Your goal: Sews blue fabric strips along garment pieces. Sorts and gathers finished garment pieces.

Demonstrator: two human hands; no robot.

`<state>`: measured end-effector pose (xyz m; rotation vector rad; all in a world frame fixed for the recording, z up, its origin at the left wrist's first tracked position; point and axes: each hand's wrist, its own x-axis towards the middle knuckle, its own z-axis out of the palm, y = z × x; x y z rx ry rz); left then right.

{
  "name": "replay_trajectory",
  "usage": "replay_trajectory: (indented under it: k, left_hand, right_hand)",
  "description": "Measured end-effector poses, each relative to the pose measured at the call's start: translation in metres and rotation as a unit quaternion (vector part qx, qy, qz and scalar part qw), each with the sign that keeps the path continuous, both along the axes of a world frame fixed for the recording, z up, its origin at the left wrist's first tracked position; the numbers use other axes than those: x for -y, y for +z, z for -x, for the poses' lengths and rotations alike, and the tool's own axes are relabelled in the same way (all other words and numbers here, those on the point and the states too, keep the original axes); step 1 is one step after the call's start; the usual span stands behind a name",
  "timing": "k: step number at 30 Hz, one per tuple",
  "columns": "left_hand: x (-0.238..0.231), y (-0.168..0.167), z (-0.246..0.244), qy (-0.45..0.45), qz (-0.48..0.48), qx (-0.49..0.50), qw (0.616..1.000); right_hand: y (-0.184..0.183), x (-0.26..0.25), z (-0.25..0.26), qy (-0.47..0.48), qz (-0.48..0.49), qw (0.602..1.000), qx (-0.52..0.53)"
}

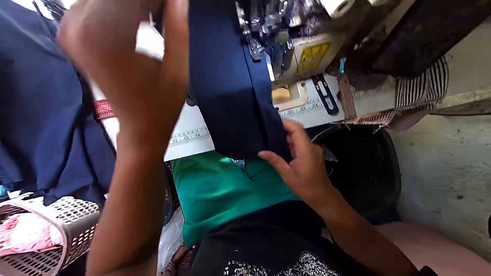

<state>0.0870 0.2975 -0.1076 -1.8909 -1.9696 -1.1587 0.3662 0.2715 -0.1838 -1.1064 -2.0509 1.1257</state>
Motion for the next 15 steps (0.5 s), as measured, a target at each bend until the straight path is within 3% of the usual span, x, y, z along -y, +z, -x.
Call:
replay_trajectory:
  k: [2, 5, 7, 10, 11, 12, 15]
  left_hand:
    - [0.062, -0.006, -0.040, -0.037, 0.083, 0.123, 0.988]
    - [0.122, -0.043, -0.101, -0.112, 0.239, 0.366, 0.892]
    - [0.144, -0.061, -0.134, -0.137, 0.268, 0.495, 0.815]
    - [0.156, -0.061, -0.156, -0.104, 0.234, 0.576, 0.776]
    - [0.158, -0.057, -0.154, -0.098, 0.231, 0.594, 0.764]
    - [0.160, -0.052, -0.150, -0.095, 0.228, 0.620, 0.745]
    - [0.163, -0.028, -0.143, -0.114, 0.227, 0.717, 0.649]
  right_hand:
    - [-0.014, 0.040, -0.032, -0.009, -0.043, 0.995, 0.093]
    - [-0.016, 0.090, -0.065, 0.014, -0.111, 0.982, 0.150]
    - [-0.003, 0.114, -0.077, 0.112, -0.112, 0.975, 0.157]
    - [0.016, 0.105, -0.088, 0.336, -0.024, 0.928, 0.156]
    - [0.021, 0.090, -0.088, 0.336, -0.002, 0.932, 0.133]
    - [0.026, 0.069, -0.084, 0.279, 0.001, 0.955, 0.102]
    - [0.027, 0.002, -0.044, 0.020, -0.085, 0.996, 0.012]
